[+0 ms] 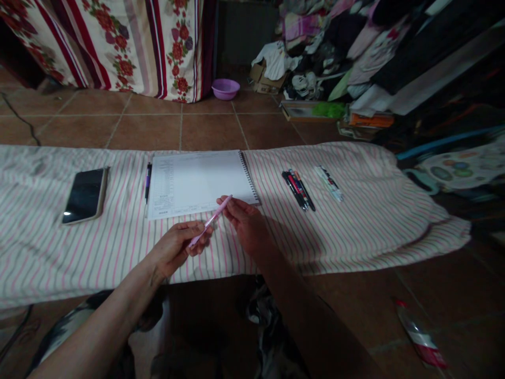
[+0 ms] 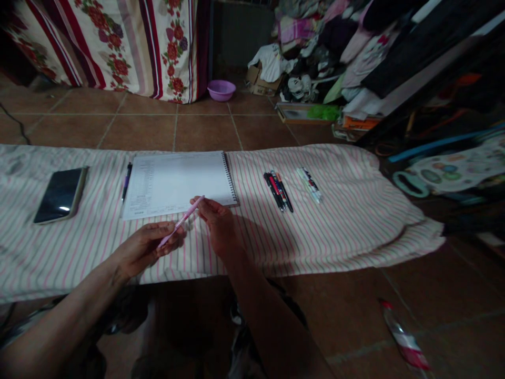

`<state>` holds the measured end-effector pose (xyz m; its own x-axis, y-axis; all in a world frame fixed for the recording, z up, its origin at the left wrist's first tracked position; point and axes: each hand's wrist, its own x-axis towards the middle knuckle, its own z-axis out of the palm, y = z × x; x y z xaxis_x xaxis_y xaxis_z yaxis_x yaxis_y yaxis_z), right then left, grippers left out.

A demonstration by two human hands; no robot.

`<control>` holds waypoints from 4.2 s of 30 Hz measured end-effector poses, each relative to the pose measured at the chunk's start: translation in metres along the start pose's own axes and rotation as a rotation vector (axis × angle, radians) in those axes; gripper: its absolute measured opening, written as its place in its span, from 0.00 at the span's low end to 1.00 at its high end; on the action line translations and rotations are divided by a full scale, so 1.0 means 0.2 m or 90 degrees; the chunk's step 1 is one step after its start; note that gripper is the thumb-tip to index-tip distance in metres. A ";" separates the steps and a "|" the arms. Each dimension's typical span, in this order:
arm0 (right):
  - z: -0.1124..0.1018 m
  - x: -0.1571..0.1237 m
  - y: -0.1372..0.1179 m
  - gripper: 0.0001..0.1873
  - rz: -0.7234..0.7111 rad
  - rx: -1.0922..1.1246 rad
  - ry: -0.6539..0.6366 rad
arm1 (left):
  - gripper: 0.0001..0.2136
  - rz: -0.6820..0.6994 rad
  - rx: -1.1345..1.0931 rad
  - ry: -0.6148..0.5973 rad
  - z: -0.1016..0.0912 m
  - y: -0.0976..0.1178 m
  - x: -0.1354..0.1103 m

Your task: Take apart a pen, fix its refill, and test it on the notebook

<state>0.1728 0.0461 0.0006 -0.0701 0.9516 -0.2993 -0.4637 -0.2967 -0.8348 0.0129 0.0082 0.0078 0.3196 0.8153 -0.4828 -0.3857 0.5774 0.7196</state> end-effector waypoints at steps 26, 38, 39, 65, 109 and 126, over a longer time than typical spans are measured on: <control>-0.02 0.01 0.04 0.14 -0.065 -0.126 0.018 | 0.10 -0.011 0.006 0.005 0.00 -0.01 0.00; -0.02 -0.02 0.02 0.16 -0.183 -0.262 -0.031 | 0.06 0.085 -0.208 0.116 0.01 0.06 0.01; -0.02 -0.03 0.02 0.18 -0.205 -0.282 -0.067 | 0.05 0.093 -0.215 0.120 0.01 0.06 0.02; 0.02 -0.10 0.07 0.21 -0.249 -0.390 -0.205 | 0.02 0.116 -0.188 0.069 0.05 0.05 0.03; 0.00 -0.11 0.08 0.19 -0.394 -0.563 -0.222 | 0.03 0.110 -0.195 0.067 0.05 0.03 0.02; 0.02 -0.12 0.12 0.16 -0.388 -0.502 -0.186 | 0.10 0.158 -0.174 0.086 0.07 0.00 0.02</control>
<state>0.1596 0.0166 -0.0112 -0.2782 0.9086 0.3114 0.2093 0.3737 -0.9036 0.0269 0.0106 0.0123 0.0775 0.9193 -0.3859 -0.6591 0.3377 0.6720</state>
